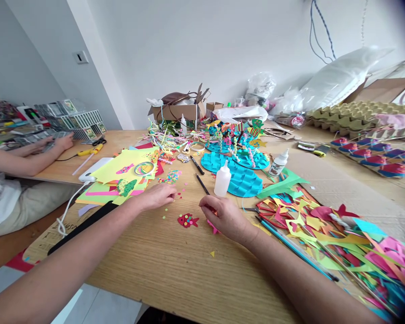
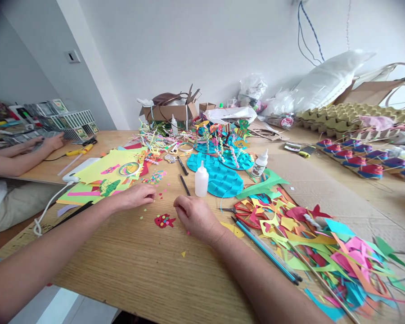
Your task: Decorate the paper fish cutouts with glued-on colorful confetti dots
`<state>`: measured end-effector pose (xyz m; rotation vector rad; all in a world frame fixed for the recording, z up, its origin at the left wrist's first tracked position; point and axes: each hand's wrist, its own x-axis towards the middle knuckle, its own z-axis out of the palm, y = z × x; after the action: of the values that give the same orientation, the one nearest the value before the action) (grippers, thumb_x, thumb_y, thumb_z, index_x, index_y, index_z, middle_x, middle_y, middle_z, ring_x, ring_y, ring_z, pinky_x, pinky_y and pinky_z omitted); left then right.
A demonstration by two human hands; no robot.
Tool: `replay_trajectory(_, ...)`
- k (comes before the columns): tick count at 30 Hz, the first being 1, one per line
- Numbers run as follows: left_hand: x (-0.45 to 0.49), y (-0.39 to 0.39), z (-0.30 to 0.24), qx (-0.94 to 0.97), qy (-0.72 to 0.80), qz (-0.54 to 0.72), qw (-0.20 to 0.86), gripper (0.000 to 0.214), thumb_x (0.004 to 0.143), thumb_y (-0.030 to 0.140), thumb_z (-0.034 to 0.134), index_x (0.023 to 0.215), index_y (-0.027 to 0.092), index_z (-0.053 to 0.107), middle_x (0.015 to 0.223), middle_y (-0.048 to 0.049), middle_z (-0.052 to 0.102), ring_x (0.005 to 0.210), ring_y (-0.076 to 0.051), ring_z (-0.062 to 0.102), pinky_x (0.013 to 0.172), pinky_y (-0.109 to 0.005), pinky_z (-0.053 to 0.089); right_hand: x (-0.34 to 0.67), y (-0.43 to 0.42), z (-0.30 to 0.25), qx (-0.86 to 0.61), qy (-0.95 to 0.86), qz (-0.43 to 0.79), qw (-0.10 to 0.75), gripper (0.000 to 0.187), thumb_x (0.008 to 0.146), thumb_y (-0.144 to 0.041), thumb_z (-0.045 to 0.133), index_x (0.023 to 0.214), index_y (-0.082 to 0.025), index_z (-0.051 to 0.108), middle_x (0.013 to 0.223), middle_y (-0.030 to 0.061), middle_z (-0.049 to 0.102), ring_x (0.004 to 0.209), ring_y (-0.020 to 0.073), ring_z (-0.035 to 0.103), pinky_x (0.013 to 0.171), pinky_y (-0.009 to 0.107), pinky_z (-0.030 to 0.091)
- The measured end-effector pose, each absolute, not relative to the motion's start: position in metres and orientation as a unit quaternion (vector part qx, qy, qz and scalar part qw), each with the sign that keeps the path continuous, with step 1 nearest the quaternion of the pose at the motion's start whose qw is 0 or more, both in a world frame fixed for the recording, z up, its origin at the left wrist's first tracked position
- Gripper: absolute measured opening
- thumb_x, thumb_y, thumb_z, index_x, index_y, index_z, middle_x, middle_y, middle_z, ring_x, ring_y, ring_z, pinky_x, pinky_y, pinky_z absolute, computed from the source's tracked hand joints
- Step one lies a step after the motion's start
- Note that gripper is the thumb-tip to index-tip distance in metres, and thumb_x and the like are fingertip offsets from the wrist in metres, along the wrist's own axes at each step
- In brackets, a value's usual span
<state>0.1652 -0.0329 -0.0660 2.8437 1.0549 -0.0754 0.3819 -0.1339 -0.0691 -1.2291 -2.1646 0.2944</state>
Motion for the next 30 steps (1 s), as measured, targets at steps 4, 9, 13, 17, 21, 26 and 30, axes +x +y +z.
replay_trajectory(4,0.164,-0.034,-0.059,0.936,0.346,-0.016,0.064,0.014,0.077,0.012,0.046,0.071,0.017,0.058,0.074,0.0001,0.06,0.069,-0.014,0.053,0.061,-0.021,0.037,0.383,-0.134,-0.068,-0.47,-0.821,0.12,0.3,0.014,0.078,-0.008,0.046,0.075,-0.016,0.057,0.064,0.0013,0.061,0.056,0.0108,0.053,0.052,0.02,0.037)
replay_trajectory(9,0.163,-0.033,-0.058,0.937,0.341,-0.012,0.071,0.013,0.076,0.011,0.048,0.075,0.018,0.059,0.077,0.0011,0.063,0.071,-0.013,0.056,0.064,-0.021,0.038,0.382,-0.134,-0.068,-0.466,-0.825,0.116,0.298,0.015,0.078,-0.008,0.045,0.075,-0.016,0.057,0.064,0.0011,0.061,0.057,0.011,0.053,0.053,0.02,0.037)
replay_trajectory(13,0.164,-0.035,-0.065,0.94,0.336,-0.002,0.061,0.014,0.077,0.011,0.048,0.076,0.019,0.059,0.081,-0.0009,0.063,0.079,-0.015,0.057,0.07,-0.023,0.039,0.382,-0.134,-0.069,-0.466,-0.827,0.115,0.294,0.016,0.078,-0.008,0.045,0.075,-0.016,0.057,0.063,0.0008,0.06,0.056,0.0108,0.053,0.052,0.02,0.037)
replay_trajectory(17,0.164,-0.036,-0.07,0.941,0.335,0.003,0.054,0.013,0.078,0.011,0.047,0.076,0.018,0.058,0.082,-0.0021,0.061,0.079,-0.016,0.056,0.071,-0.024,0.04,0.382,-0.134,-0.069,-0.47,-0.827,0.115,0.286,0.015,0.078,-0.007,0.045,0.075,-0.016,0.058,0.063,0.0012,0.06,0.056,0.0111,0.053,0.053,0.02,0.037)
replay_trajectory(21,0.163,-0.035,-0.071,0.944,0.327,-0.004,0.054,0.013,0.078,0.012,0.047,0.074,0.018,0.058,0.082,-0.0026,0.06,0.08,-0.016,0.056,0.073,-0.024,0.04,0.382,-0.134,-0.068,-0.475,-0.825,0.121,0.281,0.015,0.078,-0.007,0.045,0.076,-0.015,0.058,0.064,0.0013,0.06,0.056,0.0112,0.053,0.053,0.02,0.036)
replay_trajectory(26,0.164,-0.036,-0.07,0.943,0.328,-0.013,0.056,0.013,0.079,0.012,0.046,0.073,0.017,0.057,0.081,-0.0031,0.06,0.08,-0.017,0.055,0.073,-0.025,0.039,0.382,-0.134,-0.07,-0.473,-0.826,0.117,0.284,0.015,0.078,-0.008,0.045,0.075,-0.016,0.058,0.063,0.0014,0.06,0.056,0.0111,0.053,0.052,0.02,0.036)
replay_trajectory(30,0.165,-0.038,-0.063,0.939,0.337,-0.021,0.066,0.015,0.08,0.012,0.045,0.074,0.017,0.057,0.081,-0.0021,0.061,0.077,-0.016,0.055,0.069,-0.023,0.038,0.383,-0.133,-0.071,-0.472,-0.826,0.12,0.284,0.016,0.078,-0.008,0.045,0.075,-0.016,0.058,0.064,0.0012,0.06,0.057,0.0108,0.052,0.053,0.02,0.036)
